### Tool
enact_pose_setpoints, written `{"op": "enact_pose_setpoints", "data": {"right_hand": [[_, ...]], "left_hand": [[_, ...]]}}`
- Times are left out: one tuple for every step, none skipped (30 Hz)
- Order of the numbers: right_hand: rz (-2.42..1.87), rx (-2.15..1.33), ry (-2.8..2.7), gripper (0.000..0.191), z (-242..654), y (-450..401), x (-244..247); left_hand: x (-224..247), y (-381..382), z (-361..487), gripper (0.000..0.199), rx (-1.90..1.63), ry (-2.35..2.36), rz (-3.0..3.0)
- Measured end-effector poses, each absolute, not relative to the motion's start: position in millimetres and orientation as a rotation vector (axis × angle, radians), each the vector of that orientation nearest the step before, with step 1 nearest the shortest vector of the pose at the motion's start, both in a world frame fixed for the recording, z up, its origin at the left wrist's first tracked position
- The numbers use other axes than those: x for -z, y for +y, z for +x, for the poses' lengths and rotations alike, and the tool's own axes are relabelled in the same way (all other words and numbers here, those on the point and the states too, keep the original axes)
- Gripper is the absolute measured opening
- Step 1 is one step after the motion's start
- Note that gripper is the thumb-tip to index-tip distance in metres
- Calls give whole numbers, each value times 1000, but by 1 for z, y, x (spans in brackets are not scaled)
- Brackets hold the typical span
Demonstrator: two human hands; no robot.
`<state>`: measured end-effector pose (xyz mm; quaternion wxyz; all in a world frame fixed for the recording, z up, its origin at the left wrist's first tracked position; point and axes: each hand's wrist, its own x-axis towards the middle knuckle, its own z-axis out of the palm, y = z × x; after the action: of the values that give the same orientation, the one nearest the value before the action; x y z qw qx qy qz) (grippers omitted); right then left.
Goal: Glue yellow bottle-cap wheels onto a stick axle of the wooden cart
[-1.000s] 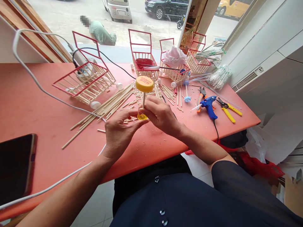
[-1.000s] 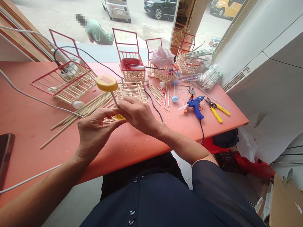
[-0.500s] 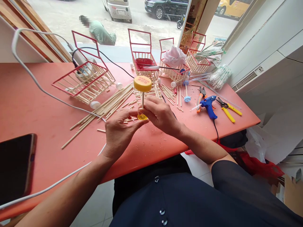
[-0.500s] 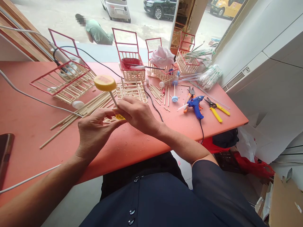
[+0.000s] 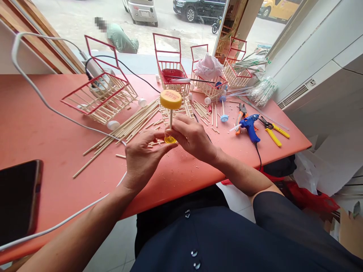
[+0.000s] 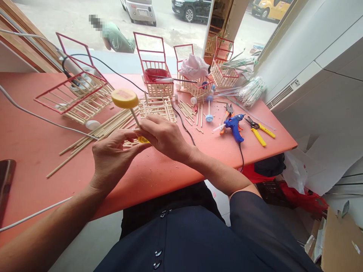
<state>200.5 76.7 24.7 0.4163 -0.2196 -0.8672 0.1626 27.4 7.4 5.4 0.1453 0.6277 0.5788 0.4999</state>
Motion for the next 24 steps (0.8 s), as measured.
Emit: {"op": "enact_pose_setpoints", "data": {"right_hand": [[-545, -404, -2174, 41, 201, 77, -25], [-539, -398, -2169, 41, 201, 77, -25], [-532, -393, -2165, 40, 200, 77, -25], [-526, -388, -2161, 40, 200, 77, -25], [-522, -383, -2158, 40, 200, 77, -25], [-521, -379, -2153, 39, 200, 77, -24], [-520, -378, -2149, 39, 200, 77, -24], [-519, -379, -2146, 39, 200, 77, -24], [-518, -380, -2143, 39, 200, 77, -24], [-518, -382, -2141, 39, 200, 77, -23], [-517, -383, -2141, 39, 200, 77, -23], [-518, -384, -2143, 39, 200, 77, -24], [-519, -383, -2146, 39, 200, 77, -24], [-521, -380, -2147, 39, 200, 77, -24], [-520, -374, -2146, 39, 200, 77, -24], [-516, -367, -2144, 38, 200, 77, -24], [-510, -360, -2140, 38, 200, 77, -24], [-504, -353, -2136, 38, 200, 77, -24], [-499, -347, -2132, 38, 200, 77, -24], [-496, -342, -2131, 38, 200, 77, -24], [-495, -338, -2133, 38, 200, 77, -23], [-496, -336, -2136, 37, 200, 77, -23], [-498, -333, -2139, 37, 200, 77, -23], [-499, -329, -2140, 37, 200, 78, -23]], "left_hand": [[-5, 7, 27, 27, -1444, 1665, 1806], [-5, 7, 27, 28, -1451, 1661, 1803], [-5, 7, 27, 28, -1458, 1655, 1800], [-5, 8, 28, 28, -1466, 1649, 1796], [-5, 8, 28, 28, -1474, 1640, 1792], [-6, 8, 28, 28, -1480, 1632, 1786], [-6, 8, 29, 28, -1485, 1624, 1780], [-5, 8, 29, 28, -1491, 1616, 1772], [-5, 8, 30, 27, -1498, 1608, 1763], [-5, 7, 30, 27, -1505, 1602, 1754], [-6, 7, 30, 27, -1510, 1597, 1746], [-6, 7, 31, 27, -1514, 1592, 1738], [-6, 7, 31, 28, -1517, 1589, 1730], [-6, 7, 31, 28, -1518, 1585, 1724], [-7, 7, 31, 28, -1517, 1583, 1718], [-7, 7, 31, 28, -1516, 1581, 1713], [-8, 7, 31, 29, -1516, 1580, 1708], [-8, 7, 31, 29, -1516, 1580, 1702], [-9, 7, 31, 29, -1516, 1580, 1695], [-9, 7, 31, 29, -1516, 1579, 1689], [-8, 7, 31, 29, -1516, 1579, 1682], [-8, 7, 30, 29, -1513, 1579, 1678], [-8, 7, 30, 30, -1509, 1579, 1674], [-7, 7, 30, 30, -1504, 1582, 1668]]}}
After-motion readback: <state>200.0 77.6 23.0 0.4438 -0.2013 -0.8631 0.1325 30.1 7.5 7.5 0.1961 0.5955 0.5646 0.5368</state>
